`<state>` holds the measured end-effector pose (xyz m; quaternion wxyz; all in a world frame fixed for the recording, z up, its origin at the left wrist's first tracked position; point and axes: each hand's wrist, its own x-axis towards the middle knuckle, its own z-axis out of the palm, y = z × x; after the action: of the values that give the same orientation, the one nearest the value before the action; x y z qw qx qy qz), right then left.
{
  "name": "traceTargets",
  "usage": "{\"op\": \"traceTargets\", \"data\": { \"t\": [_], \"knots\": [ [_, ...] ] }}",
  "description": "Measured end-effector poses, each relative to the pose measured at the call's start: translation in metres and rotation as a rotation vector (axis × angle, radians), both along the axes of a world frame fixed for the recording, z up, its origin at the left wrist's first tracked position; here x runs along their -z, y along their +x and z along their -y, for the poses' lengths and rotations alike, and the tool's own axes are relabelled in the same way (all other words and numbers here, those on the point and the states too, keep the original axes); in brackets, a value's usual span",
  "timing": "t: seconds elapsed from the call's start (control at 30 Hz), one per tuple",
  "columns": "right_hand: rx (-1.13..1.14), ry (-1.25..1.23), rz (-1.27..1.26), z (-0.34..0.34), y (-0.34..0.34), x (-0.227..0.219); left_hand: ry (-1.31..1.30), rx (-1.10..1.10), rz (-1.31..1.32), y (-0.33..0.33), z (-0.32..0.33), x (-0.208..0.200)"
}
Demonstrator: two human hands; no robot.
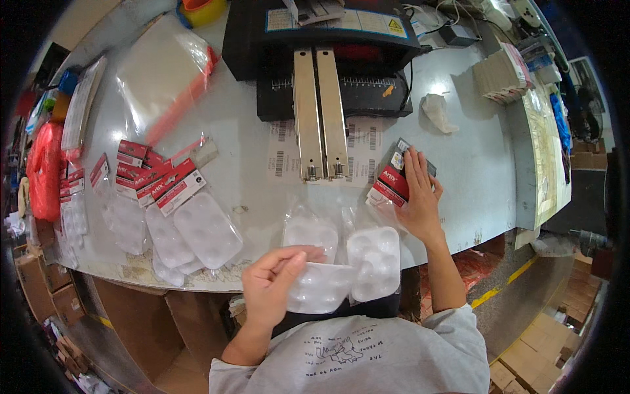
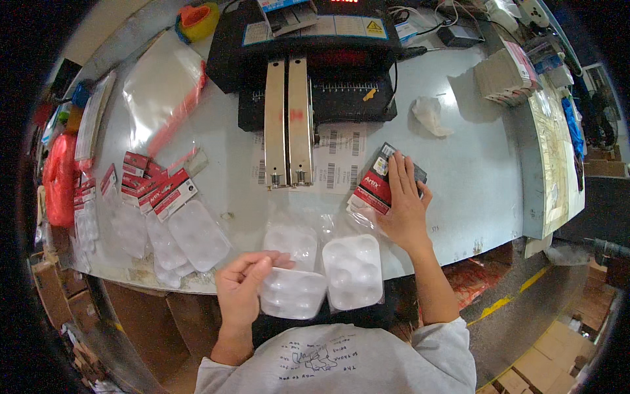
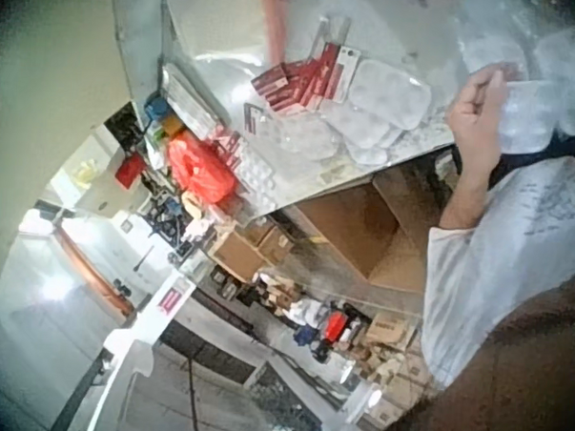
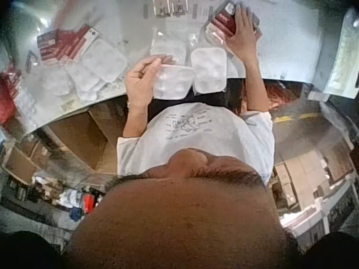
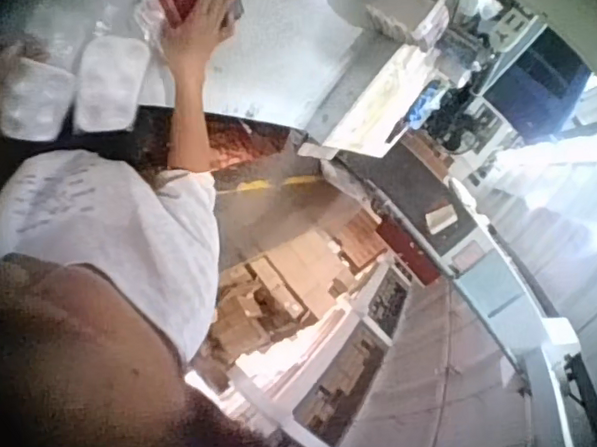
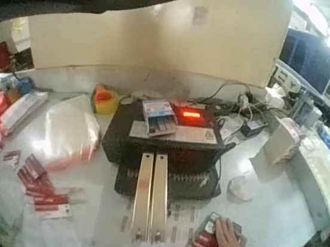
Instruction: The person takes plastic mixing palettes from a cardboard box and places them into clear plastic bags with red Artix labels. They repeatedly insert the palettes, seal the bags, and stack the finished packages on the table.
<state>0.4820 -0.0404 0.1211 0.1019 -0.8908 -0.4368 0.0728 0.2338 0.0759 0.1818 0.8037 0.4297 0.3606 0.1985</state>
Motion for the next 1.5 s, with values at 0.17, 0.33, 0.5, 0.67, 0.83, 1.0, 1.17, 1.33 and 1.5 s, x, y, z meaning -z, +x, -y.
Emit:
{"op": "traceTargets", "data": {
  "t": [0.17,0.33,0.5,0.67,0.83,1.0,1.17,1.33,1.5],
  "knots": [
    [0.038,0.051,-0.078,0.009,0.014,0.009,0.045,-0.065,-0.018,-0.002,-0.005,0.000],
    [0.043,0.036,-0.169,0.009,0.033,0.006,0.027,-0.012,0.044,-0.003,0.000,0.005],
    [0.001,0.029,-0.167,0.005,0.042,0.000,0.034,0.217,-0.078,0.013,0.014,0.001],
    [-0.030,0.008,-0.095,0.014,0.015,0.007,0.557,0.547,-0.098,0.053,0.039,0.004],
    [0.005,0.174,-0.262,0.020,0.010,0.007,1.076,0.581,-0.173,0.046,0.051,0.008],
    [-0.006,0.071,-0.114,0.014,-0.003,0.002,1.140,0.719,-0.215,0.025,0.062,0.012],
    [0.011,0.082,-0.025,0.017,0.017,0.008,1.147,0.718,-0.276,0.028,0.060,0.015],
    [0.007,0.049,-0.021,0.038,0.059,0.012,1.019,0.706,-0.345,0.033,0.059,0.023],
    [0.104,0.176,-0.001,0.034,0.064,0.011,1.035,0.602,-0.259,0.032,0.060,0.022]
  ]
}}
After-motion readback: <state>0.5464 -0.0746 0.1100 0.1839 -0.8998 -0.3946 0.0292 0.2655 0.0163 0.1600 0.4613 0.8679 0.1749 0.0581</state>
